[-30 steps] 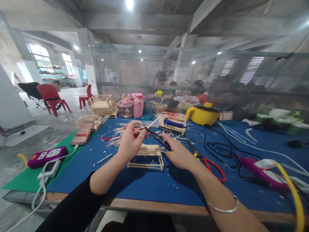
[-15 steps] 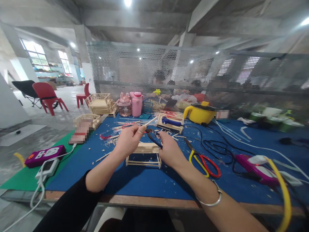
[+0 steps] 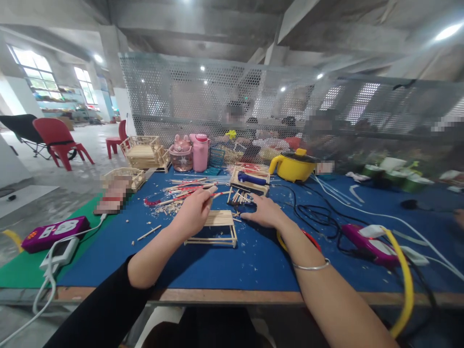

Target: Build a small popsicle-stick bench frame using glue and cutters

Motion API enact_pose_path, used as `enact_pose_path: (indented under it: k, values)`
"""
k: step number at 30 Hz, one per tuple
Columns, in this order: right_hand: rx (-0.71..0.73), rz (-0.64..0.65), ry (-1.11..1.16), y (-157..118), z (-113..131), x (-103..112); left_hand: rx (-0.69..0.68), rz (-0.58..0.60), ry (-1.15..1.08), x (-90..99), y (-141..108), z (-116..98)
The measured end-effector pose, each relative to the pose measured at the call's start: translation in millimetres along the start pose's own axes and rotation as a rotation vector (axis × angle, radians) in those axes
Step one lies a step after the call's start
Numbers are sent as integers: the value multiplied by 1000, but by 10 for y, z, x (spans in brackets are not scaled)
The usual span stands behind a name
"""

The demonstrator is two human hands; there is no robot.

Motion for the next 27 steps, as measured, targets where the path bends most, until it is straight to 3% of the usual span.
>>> enact_pose_path:
  k: [2,4,7,10,13,16,19,21,23,27]
  values:
    - [55,-118,44,-59,152,170,-3,42,-36,-63,-32,0]
    - [202,-201,179,-167,401,351,10,68,-49,-107,-65,13]
    - [545,-74,375,-395,905,394,-21,86,-21,-166,-102,-30]
    - [694,-69,341,-548,1179,403,-89,75,44,-209,-105,-143]
    - [663,-96,318,-547,1172,414,-122,61,95,-169,-98,-248]
    - [612,-85,331,-542,1035,414,-98,-77,106,111,-215,-257]
    - [569,-54,409,-580,902,359,202,-351,74,498,-612,80]
    - [542,-28,468,-609,866,274,390,-372,22,506,-934,320]
    - [537,-6,493,-633,888,174,519,-333,-31,388,-1183,476]
    - [567,22,469,-653,988,32,534,-277,-44,193,-1292,478]
Point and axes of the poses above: each hand's wrist, its own y-axis towards the middle knuckle, its own x-axis out of the back of the hand, z = x × y, the point moved 9 cm from there along y, towards the middle knuckle, and after that the axes turned 4 degrees about y, right-handed, at the moved point
